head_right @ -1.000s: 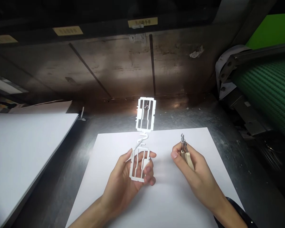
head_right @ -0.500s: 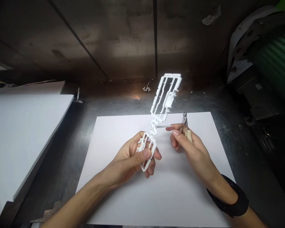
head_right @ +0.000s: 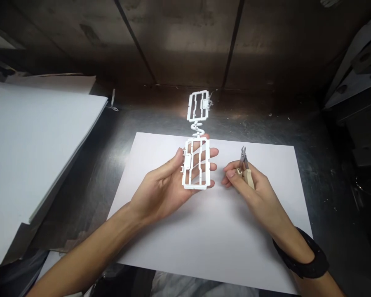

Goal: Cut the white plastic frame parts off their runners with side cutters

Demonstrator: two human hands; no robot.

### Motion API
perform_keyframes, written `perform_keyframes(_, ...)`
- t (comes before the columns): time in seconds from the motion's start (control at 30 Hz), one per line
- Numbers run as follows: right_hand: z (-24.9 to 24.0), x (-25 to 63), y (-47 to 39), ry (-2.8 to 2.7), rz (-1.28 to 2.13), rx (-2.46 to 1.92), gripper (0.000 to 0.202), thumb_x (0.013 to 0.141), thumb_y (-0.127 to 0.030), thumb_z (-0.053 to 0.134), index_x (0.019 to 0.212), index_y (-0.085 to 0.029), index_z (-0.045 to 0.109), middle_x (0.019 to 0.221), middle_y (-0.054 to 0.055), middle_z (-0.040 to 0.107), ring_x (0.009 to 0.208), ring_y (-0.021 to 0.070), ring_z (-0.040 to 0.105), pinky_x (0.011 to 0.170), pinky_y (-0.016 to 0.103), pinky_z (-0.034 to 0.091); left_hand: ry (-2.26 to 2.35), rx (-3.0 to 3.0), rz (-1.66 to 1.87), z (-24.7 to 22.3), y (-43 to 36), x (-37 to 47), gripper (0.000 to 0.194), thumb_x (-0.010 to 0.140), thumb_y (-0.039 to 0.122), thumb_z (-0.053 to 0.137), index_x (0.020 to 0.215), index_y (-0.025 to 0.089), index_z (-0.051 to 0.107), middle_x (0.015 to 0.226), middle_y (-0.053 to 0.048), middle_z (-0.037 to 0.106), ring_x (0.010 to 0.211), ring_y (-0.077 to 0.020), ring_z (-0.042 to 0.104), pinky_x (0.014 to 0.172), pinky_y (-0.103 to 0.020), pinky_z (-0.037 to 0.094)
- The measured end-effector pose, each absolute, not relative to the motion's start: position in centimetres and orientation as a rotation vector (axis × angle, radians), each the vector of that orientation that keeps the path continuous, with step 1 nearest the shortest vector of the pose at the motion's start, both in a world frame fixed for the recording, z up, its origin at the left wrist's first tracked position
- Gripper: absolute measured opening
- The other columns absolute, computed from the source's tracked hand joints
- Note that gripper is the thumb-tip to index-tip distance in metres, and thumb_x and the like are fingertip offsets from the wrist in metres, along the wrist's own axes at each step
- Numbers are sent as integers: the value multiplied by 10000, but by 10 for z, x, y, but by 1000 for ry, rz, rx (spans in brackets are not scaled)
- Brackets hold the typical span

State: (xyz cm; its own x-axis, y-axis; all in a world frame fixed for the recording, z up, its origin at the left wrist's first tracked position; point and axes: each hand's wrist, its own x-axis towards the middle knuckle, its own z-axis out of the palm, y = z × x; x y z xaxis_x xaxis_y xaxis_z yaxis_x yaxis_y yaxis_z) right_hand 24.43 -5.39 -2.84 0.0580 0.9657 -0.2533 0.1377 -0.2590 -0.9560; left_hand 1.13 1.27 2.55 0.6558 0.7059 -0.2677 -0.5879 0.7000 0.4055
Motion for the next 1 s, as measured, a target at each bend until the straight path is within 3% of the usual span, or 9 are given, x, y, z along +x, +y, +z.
perform_keyframes(0.27,-18,241,-53,-1244,1298,-1586,296,1148,-546,737,1229,-262,719,1097,34,736,996,272,697,923,364,524,453,402,754,27,11,7,446,1190,366,442,1558,220,647,1367,-143,724,1172,-267,725,998,-379,584)
perform_keyframes(0.43,-15,240,-54,-1404,1331,-1576,286,1187,-564,665,1212,-281,699,1192,0,720,1107,261,662,956,339,471,443,383,740,26,10,7,462,1189,358,416,1593,225,596,1353,-150,700,1167,-296,723,1010,-449,590)
perform_keyframes(1.0,-13,238,-52,-1354,1446,-1524,304,1209,-563,618,1193,-263,662,1150,2,709,1121,277,648,977,364,433,446,383,717,21,8,10,490,1147,337,372,1556,217,614,1292,-139,733,1139,-311,741,1004,-477,600)
